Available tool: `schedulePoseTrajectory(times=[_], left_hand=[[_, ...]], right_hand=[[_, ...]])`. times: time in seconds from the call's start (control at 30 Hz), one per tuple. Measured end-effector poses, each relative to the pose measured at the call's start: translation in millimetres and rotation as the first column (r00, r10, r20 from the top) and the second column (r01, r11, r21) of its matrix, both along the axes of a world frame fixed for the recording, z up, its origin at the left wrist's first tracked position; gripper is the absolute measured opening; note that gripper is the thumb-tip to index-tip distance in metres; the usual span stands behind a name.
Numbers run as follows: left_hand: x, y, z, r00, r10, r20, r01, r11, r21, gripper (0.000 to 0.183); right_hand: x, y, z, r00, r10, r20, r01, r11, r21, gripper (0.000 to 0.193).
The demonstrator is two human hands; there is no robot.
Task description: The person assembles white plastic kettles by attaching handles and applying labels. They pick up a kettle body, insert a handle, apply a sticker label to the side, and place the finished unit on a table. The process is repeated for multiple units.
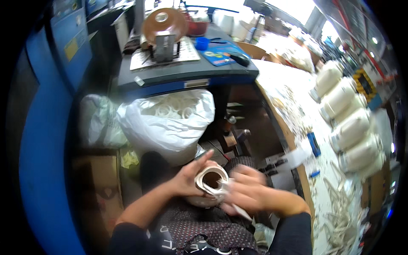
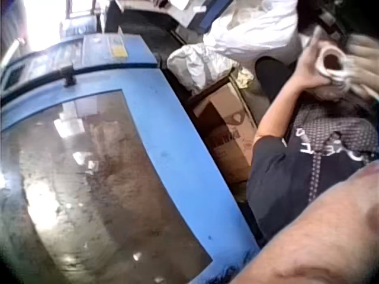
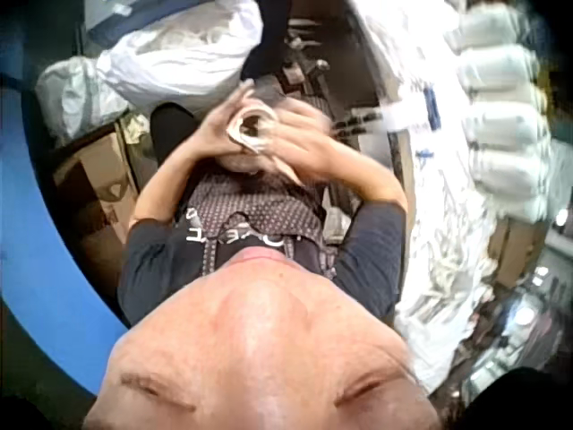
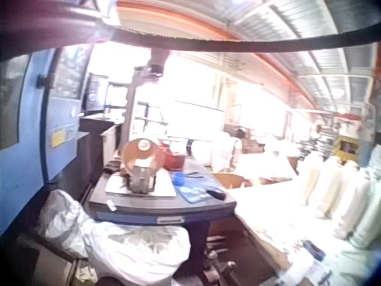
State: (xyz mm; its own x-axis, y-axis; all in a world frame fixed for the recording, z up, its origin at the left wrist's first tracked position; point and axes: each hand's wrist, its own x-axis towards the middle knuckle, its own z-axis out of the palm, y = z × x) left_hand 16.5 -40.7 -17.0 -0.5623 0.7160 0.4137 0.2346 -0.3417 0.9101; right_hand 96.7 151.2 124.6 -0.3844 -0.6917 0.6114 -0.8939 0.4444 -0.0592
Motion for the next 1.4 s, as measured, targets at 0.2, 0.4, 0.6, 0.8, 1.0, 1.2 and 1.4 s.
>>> schedulePoseTrajectory(times=[0.2, 0.4, 0.6, 0.8, 1.0, 1.2, 1.4], left_hand=[[-30, 8, -43, 0.823, 0.369, -0.431, -0.457, 0.881, -0.119, 0.080], [-36, -4, -83, 0.791, 0.302, -0.532, -0.448, 0.878, -0.167, 0.042], [-42, -10, -85, 0.873, 0.212, -0.439, -0.396, 0.834, -0.385, 0.043], [-49, -10, -100, 0.918, 0.108, -0.382, -0.261, 0.890, -0.375, 0.030], [-36, -16, -73, 0.868, 0.187, -0.459, -0.332, 0.907, -0.258, 0.034], [-15, 5, 41, 0.711, 0.304, -0.634, -0.452, 0.888, -0.082, 0.047], [22, 25, 89, 0.662, 0.242, -0.709, -0.344, 0.939, -0.001, 0.051]], right_hand=[[-156, 152, 89, 0.384, -0.768, -0.514, 0.774, 0.571, -0.275, 0.041], [-262, 12, -87, 0.861, -0.509, 0.011, 0.502, 0.853, 0.142, 0.015], [-331, -58, -198, 0.484, -0.598, 0.639, 0.677, 0.718, 0.159, 0.022], [-199, 23, -151, 0.495, -0.082, 0.865, 0.710, 0.612, -0.348, 0.021], [1, 74, -167, 0.326, 0.612, 0.720, 0.877, 0.089, -0.473, 0.026], [44, 62, -178, 0.439, -0.875, 0.207, 0.896, 0.443, -0.027, 0.025], [72, 91, -183, 0.532, -0.793, 0.296, 0.612, 0.602, 0.514, 0.015]])
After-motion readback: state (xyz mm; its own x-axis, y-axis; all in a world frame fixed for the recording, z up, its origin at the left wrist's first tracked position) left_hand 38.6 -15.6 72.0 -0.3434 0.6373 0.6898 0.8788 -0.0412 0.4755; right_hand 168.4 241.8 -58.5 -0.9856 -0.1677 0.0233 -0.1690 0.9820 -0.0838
